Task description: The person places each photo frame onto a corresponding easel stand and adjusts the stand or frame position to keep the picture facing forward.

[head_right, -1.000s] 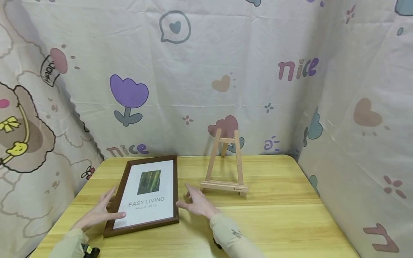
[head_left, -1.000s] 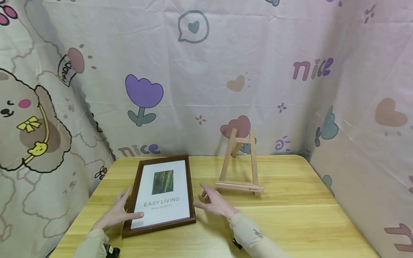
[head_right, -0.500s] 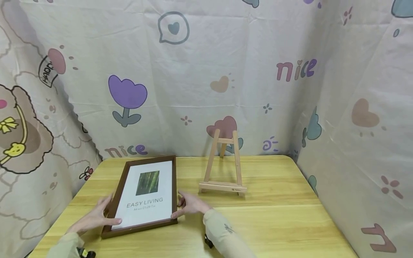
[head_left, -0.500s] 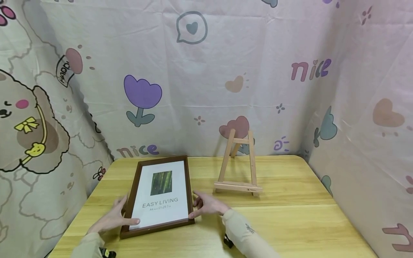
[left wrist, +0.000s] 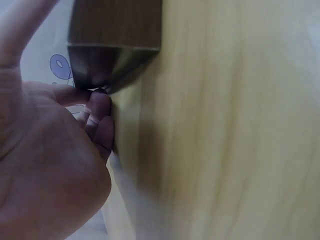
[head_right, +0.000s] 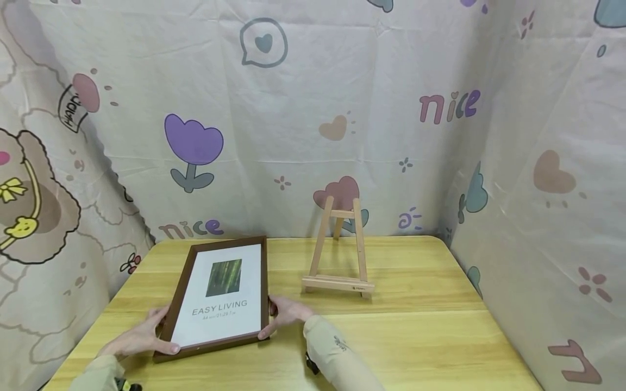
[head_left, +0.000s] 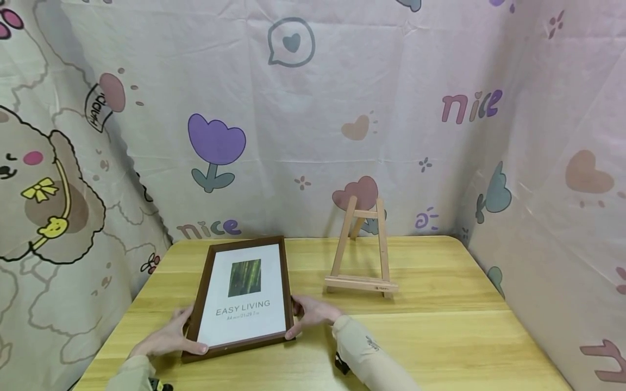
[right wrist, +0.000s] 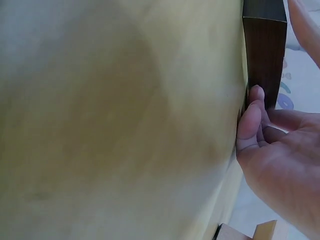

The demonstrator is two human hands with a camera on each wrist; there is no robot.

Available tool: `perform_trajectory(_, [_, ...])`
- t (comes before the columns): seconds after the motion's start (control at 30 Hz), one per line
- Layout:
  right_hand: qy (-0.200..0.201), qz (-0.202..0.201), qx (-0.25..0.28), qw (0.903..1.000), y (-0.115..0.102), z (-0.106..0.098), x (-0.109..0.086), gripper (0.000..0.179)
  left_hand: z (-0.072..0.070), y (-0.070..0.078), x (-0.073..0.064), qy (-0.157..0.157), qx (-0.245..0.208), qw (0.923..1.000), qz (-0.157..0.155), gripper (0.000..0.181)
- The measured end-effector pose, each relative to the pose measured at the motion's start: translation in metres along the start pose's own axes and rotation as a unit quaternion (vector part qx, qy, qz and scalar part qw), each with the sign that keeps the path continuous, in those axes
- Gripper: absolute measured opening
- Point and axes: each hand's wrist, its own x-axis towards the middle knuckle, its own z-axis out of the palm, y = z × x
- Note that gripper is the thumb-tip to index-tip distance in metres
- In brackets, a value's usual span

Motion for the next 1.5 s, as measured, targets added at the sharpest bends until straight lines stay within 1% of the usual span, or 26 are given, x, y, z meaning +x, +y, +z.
perform_trajectory(0.2, [0.006,-0.005,0.008,0.9999,0.001,0.002,0.0,0.055,0.001,-0.003,-0.002,-0.007,-0.002,0.9999,0.012,0.13])
perform_trajectory(0.33, [0.008,-0.009,0.007,0.9999,0.002,0.003,0.0,0.064,0.002,-0.004,-0.003,-0.003,0.0,0.9999,0.011,0.129])
perform_trajectory(0.4, [0.008,-0.011,0.006,0.9999,0.003,0.003,0.001,0.064,0.003,-0.005,-0.003,-0.001,-0.002,1.0,0.008,0.129])
perform_trajectory(0.5, [0.01,-0.014,0.008,0.9998,0.004,0.003,0.001,0.069,0.003,-0.005,-0.004,0.0,-0.002,1.0,0.007,0.128])
perform_trajectory(0.57, [0.011,-0.015,0.007,0.9998,0.004,0.002,0.0,0.078,0.004,-0.005,-0.004,0.001,0.001,1.0,0.008,0.129])
perform_trajectory(0.67, [0.01,-0.016,0.012,0.9998,0.005,0.001,-0.002,0.097,0.005,-0.004,-0.004,0.002,0.001,1.0,0.008,0.13])
perform_trajectory(0.73, [0.009,-0.018,0.014,0.9997,0.005,0.0,-0.002,0.103,0.006,-0.004,-0.005,0.003,0.001,1.0,0.009,0.13])
perform_trajectory(0.87, [0.008,-0.022,0.022,0.9995,0.006,-0.001,-0.003,0.104,0.006,-0.005,-0.006,0.002,-0.004,1.0,0.008,0.13])
perform_trajectory(1.1, [0.008,-0.011,0.053,0.9985,0.009,-0.001,-0.002,0.111,0.006,-0.005,-0.005,-0.006,-0.023,0.9997,-0.01,0.132])
perform_trajectory(1.17, [0.007,-0.011,0.061,0.9981,0.01,-0.001,-0.002,0.112,0.007,-0.005,-0.005,-0.005,-0.029,0.9995,-0.006,0.133])
perform_trajectory(1.37, [0.013,-0.02,0.079,0.9966,0.012,-0.001,-0.001,0.113,0.01,-0.006,-0.007,0.006,-0.055,0.9983,0.018,0.133])
perform_trajectory(1.5, [0.022,-0.017,0.086,0.9959,0.012,-0.002,-0.002,0.113,0.01,-0.005,-0.006,0.005,-0.084,0.9964,0.014,0.135])
